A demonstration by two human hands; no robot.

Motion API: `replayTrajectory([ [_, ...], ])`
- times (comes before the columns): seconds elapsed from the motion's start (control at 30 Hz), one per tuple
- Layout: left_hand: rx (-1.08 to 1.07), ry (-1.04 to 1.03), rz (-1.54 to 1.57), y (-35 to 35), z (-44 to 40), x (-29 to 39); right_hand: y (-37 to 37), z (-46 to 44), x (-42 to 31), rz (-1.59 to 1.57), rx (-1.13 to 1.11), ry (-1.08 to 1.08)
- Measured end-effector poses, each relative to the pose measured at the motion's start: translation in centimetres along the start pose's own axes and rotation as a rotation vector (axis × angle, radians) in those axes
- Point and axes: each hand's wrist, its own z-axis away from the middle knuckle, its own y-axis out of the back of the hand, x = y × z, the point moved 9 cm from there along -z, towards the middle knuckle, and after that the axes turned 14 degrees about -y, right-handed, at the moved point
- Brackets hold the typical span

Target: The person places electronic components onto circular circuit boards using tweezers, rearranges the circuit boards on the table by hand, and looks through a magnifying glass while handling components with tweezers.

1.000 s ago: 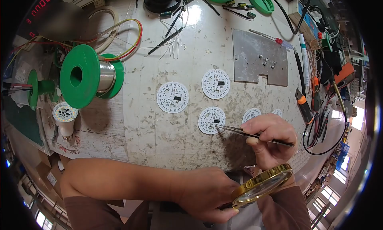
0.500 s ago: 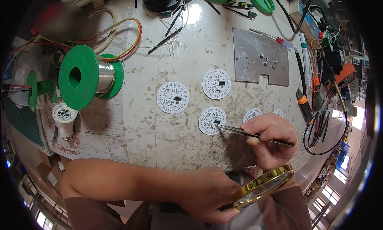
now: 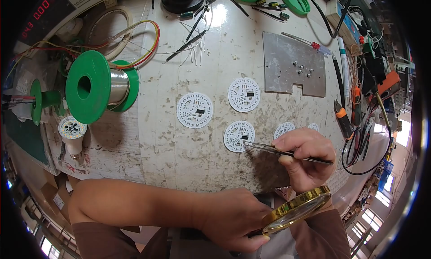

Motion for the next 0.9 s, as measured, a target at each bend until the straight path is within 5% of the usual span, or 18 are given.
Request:
replayTrajectory([
  [0.47,0.004,-0.012,-0.025,0.0,0.0,0.0,0.1,0.0,0.2,-0.038,-0.004,-0.021],
  [0.73,-0.028,-0.066,-0.091,0.5,0.3,0.2,4.3,-0.5,-0.4,-0.1,0.173,-0.002],
  [0.9,0.103,-0.126,-0.018,1.5,-0.1,0.6,6.6,-2.9,-0.4,0.034,0.178,0.019],
])
